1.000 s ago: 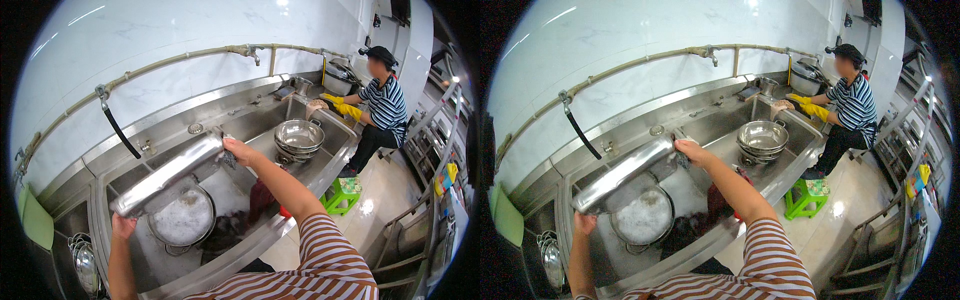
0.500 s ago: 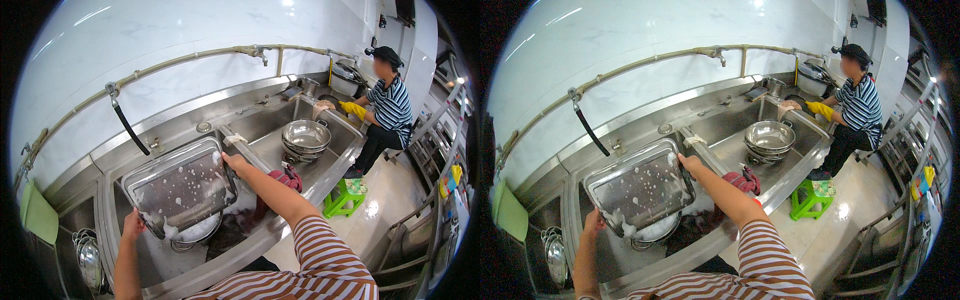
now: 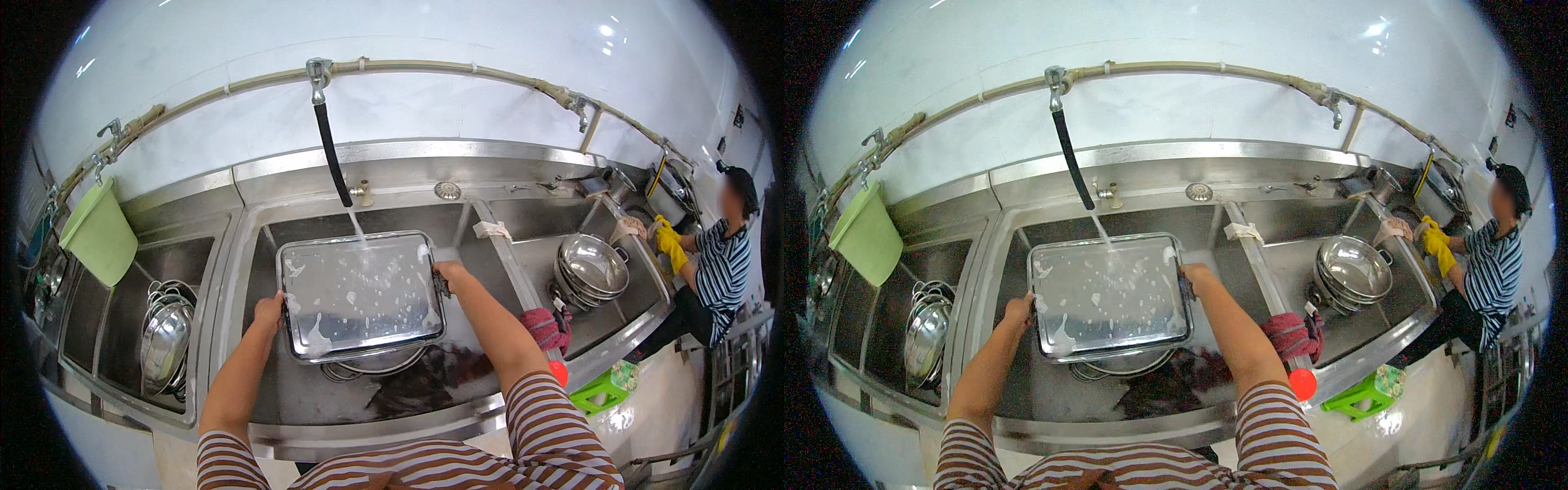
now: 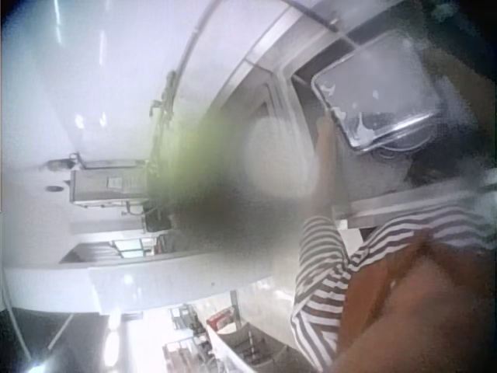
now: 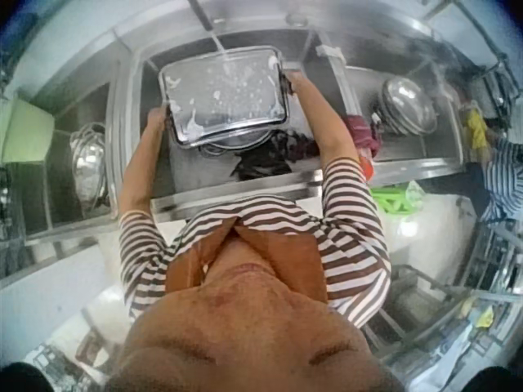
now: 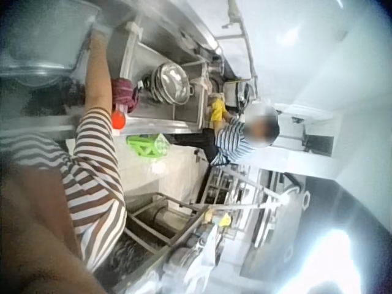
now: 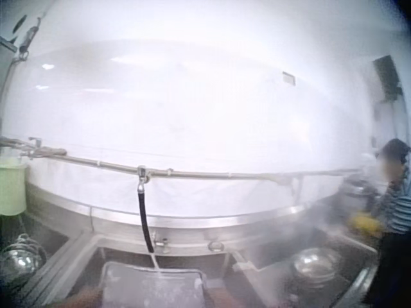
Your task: The person washes a metal tray and a metal pot in a commercial kitchen sink using a sponge and running water. They scrub both items thoroughly and rinse them before placing the tray aside.
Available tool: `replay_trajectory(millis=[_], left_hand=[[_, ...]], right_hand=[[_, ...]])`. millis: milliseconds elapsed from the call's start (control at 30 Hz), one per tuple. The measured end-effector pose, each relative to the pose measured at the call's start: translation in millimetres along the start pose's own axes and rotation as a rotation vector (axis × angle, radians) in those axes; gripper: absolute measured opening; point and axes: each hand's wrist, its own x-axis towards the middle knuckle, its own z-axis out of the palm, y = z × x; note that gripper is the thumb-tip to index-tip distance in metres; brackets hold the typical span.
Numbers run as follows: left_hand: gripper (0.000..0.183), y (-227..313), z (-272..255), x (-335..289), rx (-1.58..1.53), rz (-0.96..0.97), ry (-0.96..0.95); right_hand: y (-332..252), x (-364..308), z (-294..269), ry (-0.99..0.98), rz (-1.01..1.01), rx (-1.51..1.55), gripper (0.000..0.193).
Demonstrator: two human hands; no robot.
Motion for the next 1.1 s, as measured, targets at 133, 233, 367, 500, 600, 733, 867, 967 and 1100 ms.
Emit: replay_trajectory(millis=[133, 233, 367, 500, 600, 733, 867, 967, 1100], left_hand=[[0.044, -5.0, -6.4, 2.8, 0.010, -0.119, 0.081], [0.040, 1.3, 0.3, 2.5, 0.014, -0.160, 0.100], [0.038, -15.5, -1.6, 18.1, -0.028, -0.188, 0.150], [0.041, -48.3, -4.7, 28.7, -0.087, -0.275, 0.174], [0.045, -78.2, -6.0, 36.4, -0.192, -0.360, 0.107], [0.052, -67.5, 21.0, 9.1, -0.385, -0.475, 0.003], [0.058, -126.7, 5.0, -4.0, -0.445, -0.499, 0.010], [0.059, -87.7, 27.4, -39.2, -0.354, -0.575, -0.107], [0.060, -63.8, 25.7, -76.0, -0.531, -0.684, -0.230]], right_hand=[[-10.6, -14.1, 30.6, -0.058, 0.083, 0.082, 0.017], [-22.2, -3.4, 34.8, -0.046, 0.093, 0.057, 0.018], [-35.2, -8.7, 53.3, -0.126, -0.076, 0.116, 0.019], [-52.2, -25.6, 71.8, -0.082, -0.115, -0.103, 0.022], [-58.6, -29.1, 74.8, -0.066, -0.183, -0.272, 0.028], [-59.2, -17.6, 59.8, 0.025, -0.250, -0.415, 0.039], [-71.0, -54.7, 80.5, -0.087, -0.346, -0.545, 0.049], [-82.3, -54.3, 64.9, -0.045, -0.381, -0.678, 0.054], [-100.4, -76.0, 85.3, -0.032, -0.481, -0.778, 0.059]])
